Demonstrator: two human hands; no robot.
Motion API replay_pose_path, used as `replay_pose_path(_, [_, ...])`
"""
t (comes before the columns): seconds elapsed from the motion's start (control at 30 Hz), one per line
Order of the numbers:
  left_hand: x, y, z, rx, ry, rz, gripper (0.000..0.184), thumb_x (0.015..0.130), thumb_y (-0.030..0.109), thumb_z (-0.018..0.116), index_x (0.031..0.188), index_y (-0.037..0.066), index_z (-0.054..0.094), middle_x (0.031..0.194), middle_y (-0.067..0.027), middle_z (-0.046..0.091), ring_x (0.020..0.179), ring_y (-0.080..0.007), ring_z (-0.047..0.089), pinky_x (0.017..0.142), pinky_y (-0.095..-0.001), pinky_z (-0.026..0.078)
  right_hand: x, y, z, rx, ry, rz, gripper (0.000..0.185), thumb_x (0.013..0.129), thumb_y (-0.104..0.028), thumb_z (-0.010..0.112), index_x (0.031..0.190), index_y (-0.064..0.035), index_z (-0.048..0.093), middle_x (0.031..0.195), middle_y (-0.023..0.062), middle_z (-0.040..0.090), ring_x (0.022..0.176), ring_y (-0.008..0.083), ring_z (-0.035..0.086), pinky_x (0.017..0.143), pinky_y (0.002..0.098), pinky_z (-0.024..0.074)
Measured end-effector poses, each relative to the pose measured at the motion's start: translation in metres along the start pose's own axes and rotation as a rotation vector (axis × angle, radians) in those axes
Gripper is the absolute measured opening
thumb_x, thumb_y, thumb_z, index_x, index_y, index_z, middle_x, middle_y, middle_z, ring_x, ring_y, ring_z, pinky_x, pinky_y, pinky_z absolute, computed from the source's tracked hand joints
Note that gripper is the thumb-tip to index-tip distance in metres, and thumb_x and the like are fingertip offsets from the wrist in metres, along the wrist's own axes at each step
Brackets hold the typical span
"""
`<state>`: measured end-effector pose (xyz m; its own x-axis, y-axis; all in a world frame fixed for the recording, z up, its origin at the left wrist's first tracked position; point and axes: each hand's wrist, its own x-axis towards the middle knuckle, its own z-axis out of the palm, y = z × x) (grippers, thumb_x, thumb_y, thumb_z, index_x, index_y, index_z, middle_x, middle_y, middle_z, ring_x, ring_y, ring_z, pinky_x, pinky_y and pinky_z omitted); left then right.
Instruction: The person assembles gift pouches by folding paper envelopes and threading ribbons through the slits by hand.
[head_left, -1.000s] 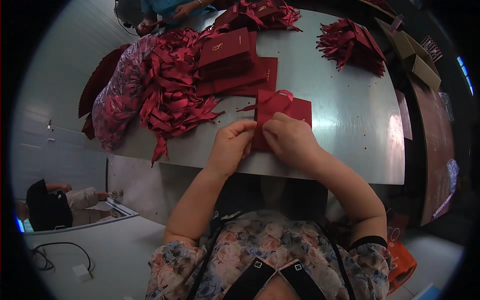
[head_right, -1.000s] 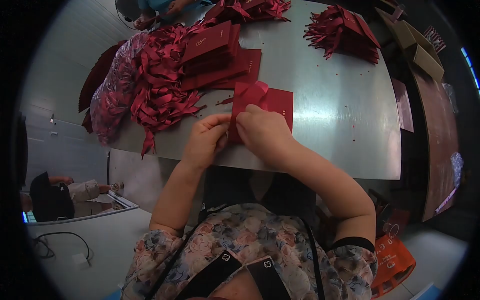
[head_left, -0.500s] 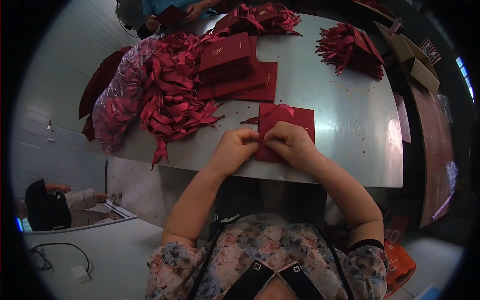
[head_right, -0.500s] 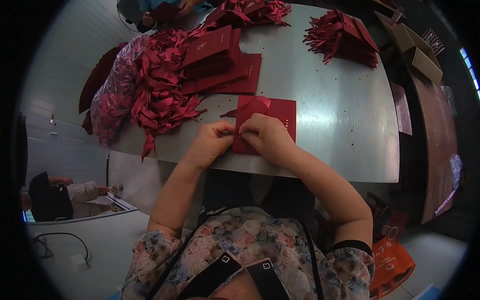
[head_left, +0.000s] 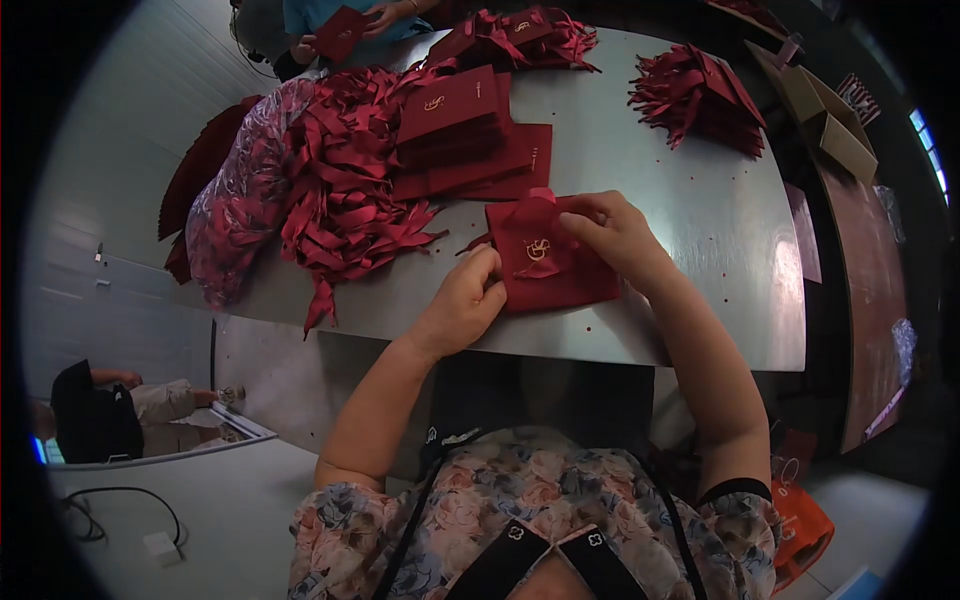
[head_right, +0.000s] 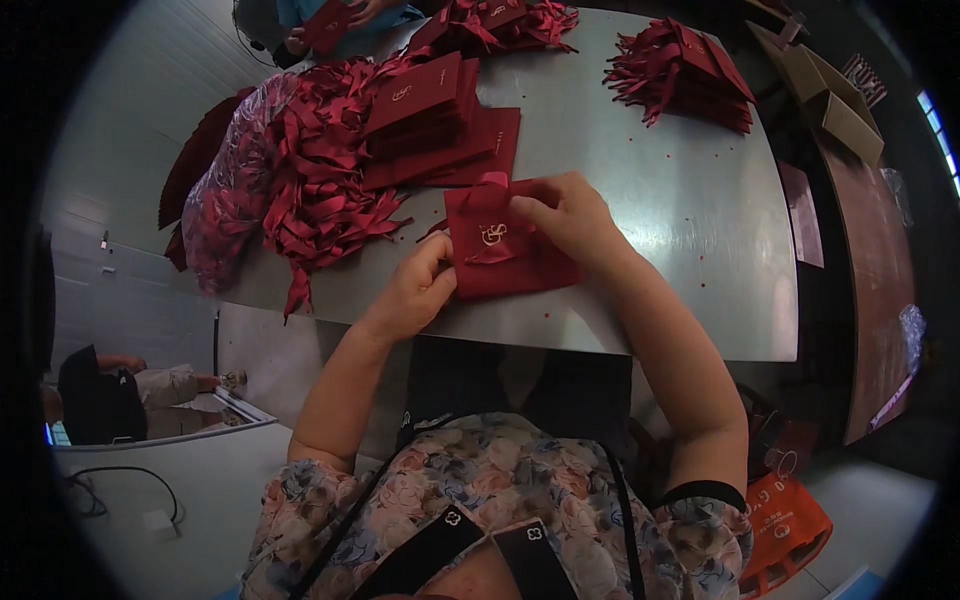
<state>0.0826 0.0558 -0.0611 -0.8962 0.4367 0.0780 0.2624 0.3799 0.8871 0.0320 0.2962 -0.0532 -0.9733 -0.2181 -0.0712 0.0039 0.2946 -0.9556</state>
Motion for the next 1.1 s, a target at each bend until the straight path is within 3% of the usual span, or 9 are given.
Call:
replay_pose_path(0.13, [0.001, 0.004, -0.001, 0.078, 0.003, 0.055, 0.013, 0.082, 0.0, 0.053, 0.095, -0.002, 0.051, 0.091, -0.0163, 0.052, 0.085, -0.0316, 0.052, 0.081, -0.0384, 0.044, 0.018, 0.0, 0.003, -0.184, -0.036, -0.028, 0.027, 0.087, -0.021, 0.069, 0.102, 0.0003, 0.065, 0.1, 0.0084, 0.065, 0.089, 0.0135, 0.061, 0.077, 0.0264, 0.05])
replay_pose_path(0.2, [0.001, 0.005, -0.002, 0.163, 0.002, 0.063, 0.013, 0.081, 0.0, 0.052, 0.093, -0.002, 0.049, 0.09, -0.0187, 0.052, 0.084, -0.0359, 0.052, 0.079, -0.0414, 0.044, 0.028, -0.003, -0.001, 0.245, -0.249, 0.173, 0.014, 0.087, -0.016, 0.066, 0.09, -0.0031, 0.061, 0.084, 0.0045, 0.064, 0.077, 0.0134, 0.062, 0.07, 0.0265, 0.0507])
replay_pose_path(0.23, [0.001, 0.005, -0.002, 0.162, 0.008, 0.062, 0.013, 0.081, 0.0, 0.052, 0.093, -0.002, 0.049, 0.09, -0.0187, 0.052, 0.084, -0.0359, 0.052, 0.079, -0.0414, 0.044, 0.028, -0.003, 0.0, 0.242, -0.254, 0.172, 0.014, 0.087, -0.016, 0.066, 0.09, -0.0031, 0.061, 0.084, 0.0045, 0.064, 0.077, 0.0134, 0.062, 0.07, 0.0265, 0.0507])
replay_pose_path(0.3, [0.001, 0.004, -0.001, 0.241, 0.003, 0.109, 0.013, 0.08, 0.0, 0.052, 0.091, -0.002, 0.047, 0.09, -0.0207, 0.051, 0.085, -0.0386, 0.052, 0.077, -0.0436, 0.044, 0.021, -0.008, 0.007, 0.742, -0.229, 0.333, 0.01, 0.087, -0.013, 0.061, 0.082, -0.0072, 0.054, 0.074, 0.0041, 0.059, 0.062, 0.0162, 0.061, 0.061, 0.0294, 0.0516])
replay_pose_path(0.4, [0.001, 0.003, -0.001, 0.322, -0.014, 0.066, 0.011, 0.08, 0.0, 0.051, 0.09, -0.002, 0.047, 0.09, -0.0217, 0.051, 0.086, -0.0408, 0.052, 0.076, -0.0468, 0.043, 0.015, -0.002, 0.017, 0.807, -0.195, 0.36, 0.007, 0.087, -0.01, 0.059, 0.085, -0.0075, 0.053, 0.071, 0.0029, 0.057, 0.063, 0.0149, 0.06, 0.064, 0.0302, 0.0531])
replay_pose_path(0.5, [-0.004, -0.003, -0.004, 0.343, 0.052, 0.048, 0.01, 0.081, 0.001, 0.052, 0.089, -0.002, 0.046, 0.09, -0.0217, 0.051, 0.085, -0.0422, 0.052, 0.075, -0.0487, 0.043, 0.022, 0.017, 0.011, 1.129, -0.33, 0.368, 0.012, 0.088, -0.009, 0.061, 0.097, -0.0071, 0.054, 0.076, 0.0036, 0.057, 0.068, 0.0148, 0.06, 0.071, 0.0317, 0.0543])
replay_pose_path(0.7, [-0.014, -0.019, -0.018, 0.43, 0.106, 0.08, 0.012, 0.083, 0.0, 0.055, 0.091, -0.002, 0.047, 0.089, -0.0195, 0.05, 0.082, -0.039, 0.053, 0.073, -0.043, 0.044, 0.018, 0.015, 0.015, 0.982, -0.242, 0.337, 0.041, 0.089, -0.007, 0.064, 0.124, -0.0039, 0.043, 0.093, 0.0083, 0.059, 0.079, 0.0176, 0.063, 0.079, 0.0352, 0.055])
replay_pose_path(0.8, [-0.02, -0.021, -0.038, 0.481, 0.178, 0.0, 0.011, 0.083, 0.003, 0.055, 0.09, -0.001, 0.046, 0.091, -0.0196, 0.051, 0.085, -0.0424, 0.053, 0.073, -0.0477, 0.044, 0.012, 0.003, 0.018, 0.953, -0.222, 0.323, 0.046, 0.088, -0.005, 0.065, 0.127, -0.0024, 0.041, 0.093, 0.0092, 0.06, 0.081, 0.019, 0.064, 0.083, 0.0371, 0.0554])
replay_pose_path(1.1, [0.023, -0.037, -0.041, 0.445, 0.263, 0.095, 0.023, 0.081, 0.007, 0.066, 0.102, 0.002, 0.06, 0.103, -0.0138, 0.059, 0.098, -0.0333, 0.06, 0.081, -0.0384, 0.05, 0.012, 0.005, 0.021, 0.876, -0.217, 0.273, 0.06, 0.081, 0.001, 0.07, 0.133, -0.0016, 0.04, 0.107, 0.0151, 0.065, 0.082, 0.019, 0.064, 0.088, 0.0341, 0.0547])
